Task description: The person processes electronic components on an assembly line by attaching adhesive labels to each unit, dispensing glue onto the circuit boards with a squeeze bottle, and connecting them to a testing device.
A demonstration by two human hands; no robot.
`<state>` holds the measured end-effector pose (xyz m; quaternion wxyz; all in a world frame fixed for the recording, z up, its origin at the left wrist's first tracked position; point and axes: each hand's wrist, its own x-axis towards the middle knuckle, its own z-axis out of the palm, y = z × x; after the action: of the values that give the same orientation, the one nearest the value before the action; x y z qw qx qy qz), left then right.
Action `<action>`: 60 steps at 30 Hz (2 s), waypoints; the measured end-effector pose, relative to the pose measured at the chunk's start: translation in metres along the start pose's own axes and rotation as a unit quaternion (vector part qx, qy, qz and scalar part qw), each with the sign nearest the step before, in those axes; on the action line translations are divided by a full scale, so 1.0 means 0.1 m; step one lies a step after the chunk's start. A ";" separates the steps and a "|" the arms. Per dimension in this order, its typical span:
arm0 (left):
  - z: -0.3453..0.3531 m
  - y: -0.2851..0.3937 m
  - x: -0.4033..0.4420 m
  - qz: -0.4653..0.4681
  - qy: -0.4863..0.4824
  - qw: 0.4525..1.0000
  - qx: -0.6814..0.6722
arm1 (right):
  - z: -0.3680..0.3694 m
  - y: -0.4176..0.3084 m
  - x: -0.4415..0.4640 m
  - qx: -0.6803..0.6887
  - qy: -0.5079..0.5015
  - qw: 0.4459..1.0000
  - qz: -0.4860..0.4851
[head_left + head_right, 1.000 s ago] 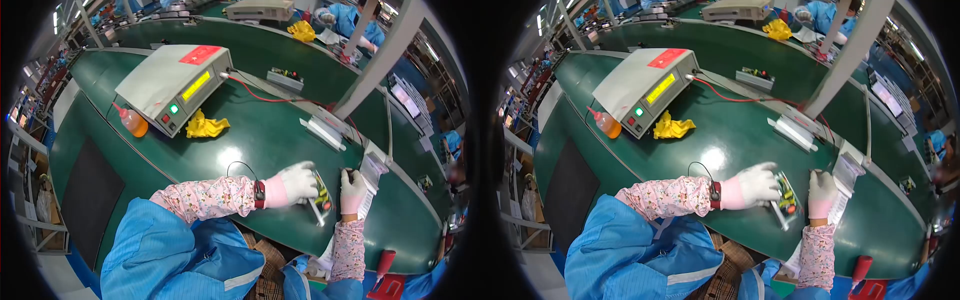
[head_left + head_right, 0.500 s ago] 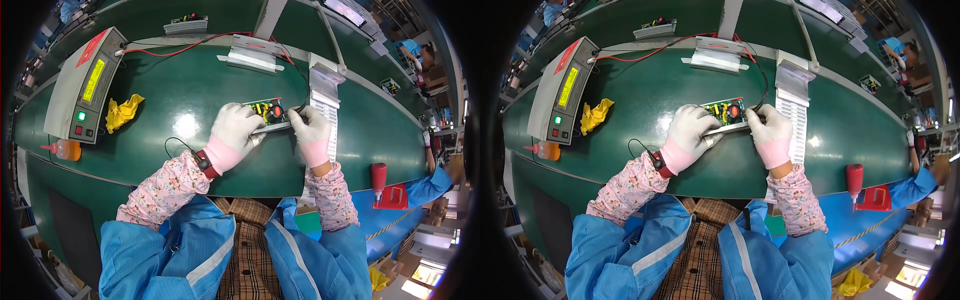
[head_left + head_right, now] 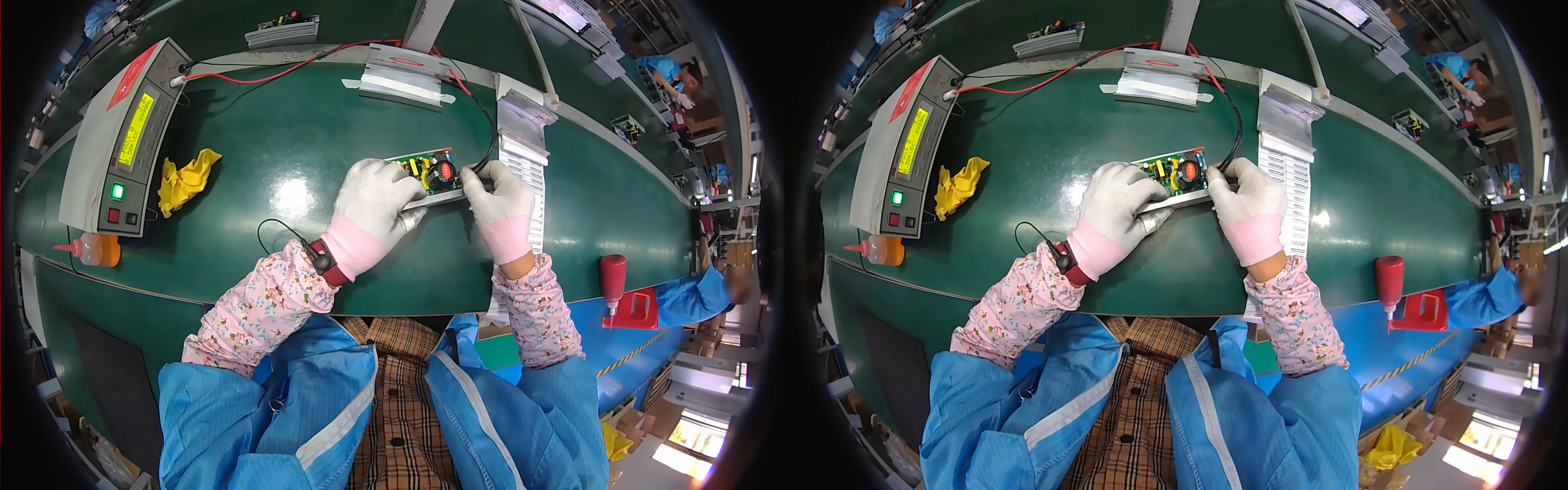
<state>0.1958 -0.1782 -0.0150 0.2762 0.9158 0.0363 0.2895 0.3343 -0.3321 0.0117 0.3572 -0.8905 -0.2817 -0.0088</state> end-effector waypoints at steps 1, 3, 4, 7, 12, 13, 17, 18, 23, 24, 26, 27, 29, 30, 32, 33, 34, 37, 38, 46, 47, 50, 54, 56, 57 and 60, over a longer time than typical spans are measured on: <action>0.00 0.00 0.00 -0.001 0.001 1.000 0.001 | 0.00 -0.02 0.02 -0.014 -0.005 1.000 -0.001; 0.01 0.00 -0.01 -0.003 0.001 1.000 0.004 | -0.01 -0.03 0.03 -0.042 -0.015 0.999 -0.002; 0.00 0.00 -0.01 -0.002 0.001 1.000 0.002 | -0.03 -0.03 0.03 -0.043 -0.014 0.999 -0.002; 0.00 0.01 -0.01 0.000 0.003 1.000 -0.002 | -0.09 0.03 0.08 -0.020 -0.041 0.999 0.006; 0.00 0.00 -0.02 -0.004 0.002 1.000 -0.003 | -0.05 0.02 0.01 0.018 -0.025 0.999 0.030; 0.00 0.00 -0.02 -0.004 0.001 1.000 -0.003 | -0.05 0.01 0.00 0.028 -0.015 0.999 0.038; 0.00 0.01 -0.02 -0.008 -0.002 1.000 -0.002 | -0.04 -0.02 0.01 -0.015 -0.033 0.999 0.029; 0.00 0.01 -0.01 -0.009 -0.003 1.000 -0.001 | -0.04 -0.03 0.02 -0.029 -0.038 0.999 0.025; 0.00 0.04 0.00 -0.012 -0.018 0.999 0.033 | -0.03 0.02 0.11 -0.045 -0.068 0.997 0.009; 0.01 0.05 0.01 -0.009 -0.016 0.999 0.034 | -0.07 0.02 0.10 -0.045 -0.065 0.997 0.007; 0.03 0.08 0.03 -0.005 -0.027 0.999 0.036 | -0.13 -0.02 0.10 -0.041 -0.096 0.994 0.021; 0.02 0.08 0.03 -0.004 -0.031 0.999 0.040 | -0.15 -0.05 0.10 -0.038 -0.112 0.993 0.024; -0.03 0.02 0.07 -0.003 -0.026 0.998 0.056 | -0.17 -0.10 0.13 -0.030 -0.127 0.991 0.014; -0.05 -0.03 0.10 0.007 -0.013 0.998 0.055 | -0.17 -0.08 0.11 0.030 -0.098 0.995 0.013; -0.09 -0.14 0.21 0.028 0.014 0.998 0.052 | -0.15 0.01 0.04 0.149 -0.043 0.988 0.011; -0.12 -0.20 0.27 0.039 0.026 0.998 0.050 | -0.11 0.06 0.02 0.209 -0.017 0.978 0.011; -0.16 -0.25 0.38 0.033 0.038 0.997 0.064 | -0.04 0.12 0.00 0.213 -0.016 0.977 0.005; -0.24 -0.54 0.81 -0.003 0.038 0.998 0.056 | 0.19 0.34 -0.01 0.076 0.047 0.993 -0.072; -0.23 -0.63 0.93 -0.037 0.022 0.999 0.031 | 0.22 0.38 0.01 0.029 0.070 0.992 -0.098; -0.15 -1.00 1.17 -0.049 0.013 0.996 0.072 | 0.20 0.36 -0.01 -0.016 0.043 0.989 -0.139; -0.20 -0.96 1.14 -0.020 0.050 0.994 0.090 | 0.20 0.38 -0.01 -0.012 0.051 0.989 -0.138; -0.59 -0.80 0.84 0.003 0.155 0.981 0.120 | 0.21 0.36 -0.03 0.054 0.020 0.993 -0.103; -1.39 -0.60 0.12 -0.034 0.322 0.931 0.167 | 0.22 0.44 -0.02 0.025 0.027 0.992 -0.120; -1.77 -0.58 -0.28 -0.076 0.409 0.860 0.295 | 0.20 0.42 -0.02 0.029 0.020 0.993 -0.111; -1.92 -0.60 -0.47 -0.090 0.440 0.810 0.376 | 0.18 0.39 -0.03 0.026 0.016 0.994 -0.105; -2.07 -0.80 -0.81 -0.161 0.448 0.777 0.412 | 0.20 0.40 -0.03 0.038 0.009 0.994 -0.103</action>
<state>0.0223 -0.0285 0.0428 -0.1325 0.6893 0.4188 0.5760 0.3481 -0.3447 -0.0293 0.3901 -0.8426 -0.3689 -0.0429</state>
